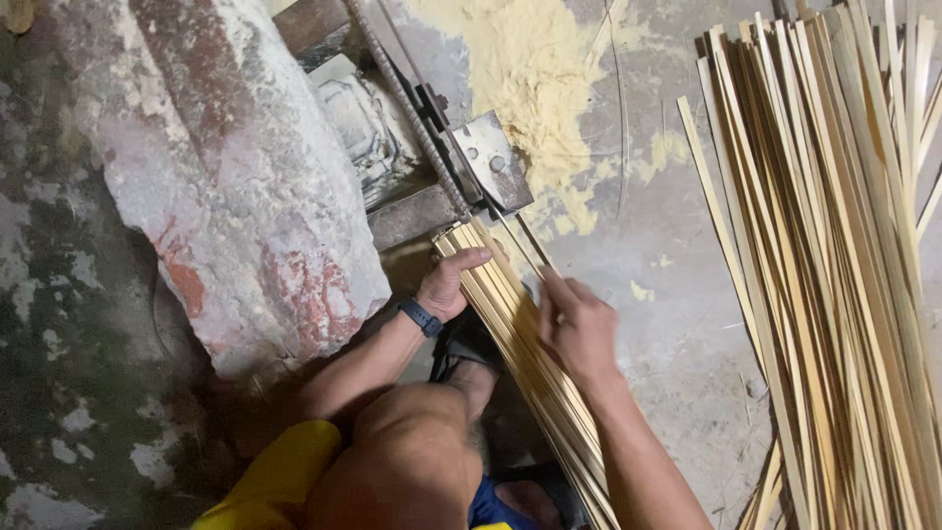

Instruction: The person sits on the floor and uses a bench-mounted cutting machine to trim the ends of long bamboo strips. They repeatedly pick up bundles of strips, align them against the blade, and push them through to create uniform cuts, then place the trimmed pieces back on the floor.

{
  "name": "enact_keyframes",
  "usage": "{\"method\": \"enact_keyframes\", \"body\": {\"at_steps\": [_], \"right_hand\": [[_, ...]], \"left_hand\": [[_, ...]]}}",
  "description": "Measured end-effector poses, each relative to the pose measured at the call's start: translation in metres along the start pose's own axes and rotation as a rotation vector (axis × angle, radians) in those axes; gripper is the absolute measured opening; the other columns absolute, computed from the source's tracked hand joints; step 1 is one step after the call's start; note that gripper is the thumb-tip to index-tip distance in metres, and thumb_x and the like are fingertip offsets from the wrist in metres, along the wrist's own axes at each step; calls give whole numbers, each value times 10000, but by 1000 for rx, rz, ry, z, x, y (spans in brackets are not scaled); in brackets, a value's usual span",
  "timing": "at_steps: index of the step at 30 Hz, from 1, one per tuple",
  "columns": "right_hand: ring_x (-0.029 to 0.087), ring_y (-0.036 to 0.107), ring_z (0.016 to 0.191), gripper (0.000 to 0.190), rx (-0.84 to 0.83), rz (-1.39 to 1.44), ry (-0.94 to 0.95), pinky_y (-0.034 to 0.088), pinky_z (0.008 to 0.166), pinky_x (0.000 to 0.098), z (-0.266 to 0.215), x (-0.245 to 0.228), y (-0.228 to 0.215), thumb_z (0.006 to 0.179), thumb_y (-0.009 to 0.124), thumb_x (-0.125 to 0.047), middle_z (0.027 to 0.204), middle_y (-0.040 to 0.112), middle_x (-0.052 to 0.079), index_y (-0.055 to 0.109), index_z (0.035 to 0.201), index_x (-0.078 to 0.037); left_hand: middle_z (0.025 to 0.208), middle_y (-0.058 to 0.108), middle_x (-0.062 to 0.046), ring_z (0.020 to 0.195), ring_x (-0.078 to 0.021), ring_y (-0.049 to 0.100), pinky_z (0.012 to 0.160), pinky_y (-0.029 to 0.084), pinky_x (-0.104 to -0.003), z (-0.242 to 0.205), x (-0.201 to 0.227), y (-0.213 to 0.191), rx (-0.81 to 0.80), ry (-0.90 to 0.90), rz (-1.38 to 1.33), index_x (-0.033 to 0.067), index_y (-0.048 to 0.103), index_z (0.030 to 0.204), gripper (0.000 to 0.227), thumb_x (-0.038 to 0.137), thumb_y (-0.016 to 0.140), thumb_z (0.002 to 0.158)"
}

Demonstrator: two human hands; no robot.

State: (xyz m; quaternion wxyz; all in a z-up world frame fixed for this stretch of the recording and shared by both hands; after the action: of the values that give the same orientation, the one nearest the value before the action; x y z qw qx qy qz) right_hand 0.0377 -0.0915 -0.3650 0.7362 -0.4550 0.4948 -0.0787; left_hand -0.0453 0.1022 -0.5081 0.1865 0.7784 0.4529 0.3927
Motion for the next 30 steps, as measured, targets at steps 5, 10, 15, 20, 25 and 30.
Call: {"method": "enact_keyframes", "body": {"at_steps": [5,10,15,20,25,30], "right_hand": [[270,681,837,339,78,-40,-158,569,672,427,-33,13,1,877,740,-172,986,728,185,746,1176,-12],[139,705,651,230,62,335,120,548,488,312,-37,25,16,948,685,-63,869,735,108,758,1165,-38],[232,641,521,277,-12,133,37,510,468,374,-29,22,12,938,687,-40,729,670,126,745,1208,-30],[273,651,556,251,6,145,49,526,517,397,-5,5,18,977,639,-42,802,662,151,701,1220,-35],[343,669,643,327,-55,270,115,538,608,445,18,1,30,911,630,-25,869,661,177,677,1234,-39],[396,662,705,406,-19,149,37,523,615,471,25,1,43,829,657,-35,885,676,186,677,1235,-31]], "left_hand": [[1062,770,-142,980,-218,729,930,587,-370,-9,4,9,51,-24,99,-22,742,1098,335,206,721,853],[1043,744,-128,962,-226,708,924,569,-367,-10,7,8,3,-10,7,-9,743,1079,297,175,749,846],[998,740,-127,935,-236,707,908,578,-390,-5,-1,-5,107,-25,-11,-9,724,1012,251,157,771,829],[1036,740,-119,967,-222,706,920,569,-361,-3,-5,-6,157,-53,15,-5,713,1058,302,184,766,828],[1070,732,-123,990,-243,699,932,566,-390,-6,2,5,53,-30,-26,2,699,1113,326,177,779,850],[1066,725,-121,978,-257,692,910,567,-413,-8,7,13,115,46,34,-8,696,1114,318,126,797,843]]}}
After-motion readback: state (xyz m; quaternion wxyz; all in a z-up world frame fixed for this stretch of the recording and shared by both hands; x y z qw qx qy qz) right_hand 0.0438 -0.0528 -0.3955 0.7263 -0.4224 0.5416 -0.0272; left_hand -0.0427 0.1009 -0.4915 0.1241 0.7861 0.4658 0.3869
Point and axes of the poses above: each hand's wrist, its own z-axis towards the middle knuckle, its own y-axis out of the palm, x = y × z, the point moved 1 cm from there along z, towards the middle knuckle
